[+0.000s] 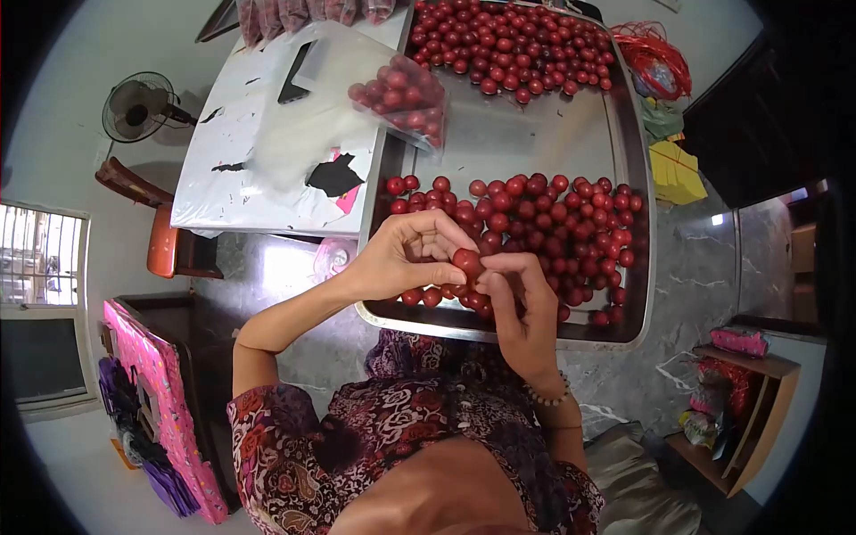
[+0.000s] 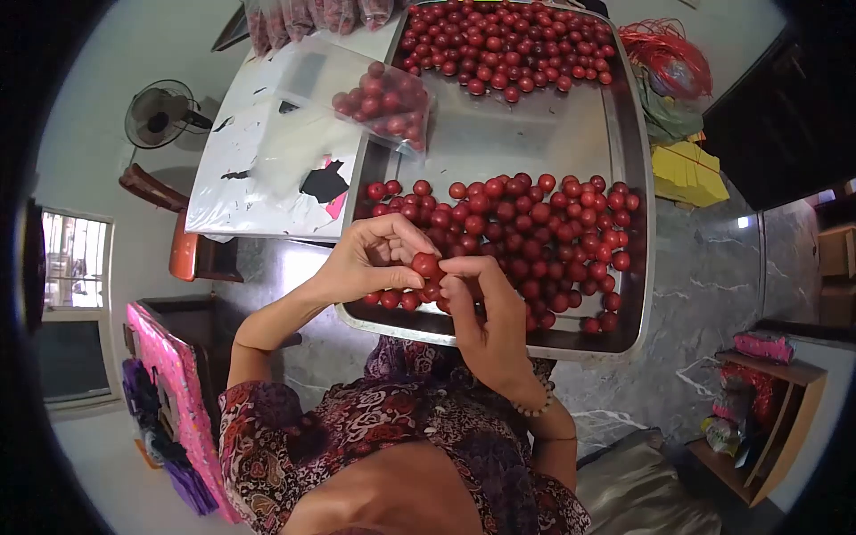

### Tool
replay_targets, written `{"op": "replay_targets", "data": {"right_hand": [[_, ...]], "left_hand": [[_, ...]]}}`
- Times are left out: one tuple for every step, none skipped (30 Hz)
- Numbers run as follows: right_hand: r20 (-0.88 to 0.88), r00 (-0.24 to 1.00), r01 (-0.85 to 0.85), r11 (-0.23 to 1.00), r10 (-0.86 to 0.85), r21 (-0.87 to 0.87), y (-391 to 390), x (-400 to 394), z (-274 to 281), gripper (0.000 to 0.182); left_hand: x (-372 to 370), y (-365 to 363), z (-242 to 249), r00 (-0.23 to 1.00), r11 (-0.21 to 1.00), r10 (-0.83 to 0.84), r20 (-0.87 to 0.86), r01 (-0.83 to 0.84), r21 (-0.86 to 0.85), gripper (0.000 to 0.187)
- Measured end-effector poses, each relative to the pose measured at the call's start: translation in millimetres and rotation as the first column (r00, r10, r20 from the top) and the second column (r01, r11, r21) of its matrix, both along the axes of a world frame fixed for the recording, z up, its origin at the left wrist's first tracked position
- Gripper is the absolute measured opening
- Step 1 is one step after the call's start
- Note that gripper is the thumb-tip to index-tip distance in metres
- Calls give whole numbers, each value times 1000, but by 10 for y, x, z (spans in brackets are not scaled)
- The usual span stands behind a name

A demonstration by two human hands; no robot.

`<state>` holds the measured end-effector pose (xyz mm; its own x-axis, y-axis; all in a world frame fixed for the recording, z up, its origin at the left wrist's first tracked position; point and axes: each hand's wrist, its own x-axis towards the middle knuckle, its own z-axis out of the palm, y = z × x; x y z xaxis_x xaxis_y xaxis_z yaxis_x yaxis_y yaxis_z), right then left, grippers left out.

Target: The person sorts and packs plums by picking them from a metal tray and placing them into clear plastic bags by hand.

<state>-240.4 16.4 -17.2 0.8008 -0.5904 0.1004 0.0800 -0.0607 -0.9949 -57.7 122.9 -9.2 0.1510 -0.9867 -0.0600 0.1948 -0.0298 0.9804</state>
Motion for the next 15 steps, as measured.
{"op": "replay_targets", "data": {"right_hand": [[15, 1000, 17, 1000, -17, -26, 4, 7, -5, 14], [32, 999, 34, 998, -32, -52, 10, 12, -8, 14], [37, 999, 26, 998, -24, -52, 12, -10, 1, 14], [24, 998, 69, 988, -66, -142, 3, -52, 17, 14], [19, 994, 109, 967, -108, -231, -4, -88, 21, 14], [30, 995, 98, 967, -94, -236, -3, -119, 4, 14], [47, 990, 143, 944, -135, -296, 2, -156, -21, 15], [68, 982, 188, 916, -175, -354, 1, -190, -40, 17], [79, 984, 178, 916, -161, -358, -5, -228, -52, 17], [68, 978, 207, 892, -197, -401, -11, -270, -65, 17], [58, 970, 236, 865, -235, -442, -16, -301, -78, 17], [63, 972, 232, 865, -228, -444, -16, -328, -89, 17], [55, 964, 258, 866, -260, -428, -15, -351, -103, 17], [45, 955, 284, 866, -292, -411, -17, -367, -118, 17], [27, 952, 289, 864, -306, -412, -21, -376, -130, 17]], "left_hand": [[17, 11, -8, 1000, 1000, 9, -28, -9, 6, 28], [36, 25, -13, 998, 1000, 19, -55, -18, 12, 29], [49, 37, -23, 998, 1000, 27, -50, -26, 11, 29], [61, 42, -33, 996, 998, 60, -64, -60, 0, 29], [84, 52, -28, 993, 995, 94, -75, -96, -13, 28], [116, 74, -4, 992, 994, 108, -65, -109, -19, 28], [154, 106, 28, 985, 989, 147, -86, -149, -13, 28], [200, 139, 65, 977, 982, 187, -107, -189, -7, 27], [269, 172, 116, 975, 974, 216, -57, -219, -63, 25], [369, 213, 172, 962, 959, 273, 2, -272, -78, 26], [477, 233, 176, 934, 928, 354, 40, -346, -138, 27], [595, 263, 231, 902, 891, 428, 51, -412, -192, 29], [704, 296, 312, 856, 854, 504, 113, -475, -211, 30], [809, 320, 419, 814, 820, 561, 151, -523, -230, 32], [958, 336, 475, 734, 773, 627, 262, -546, -322, 31]]}}
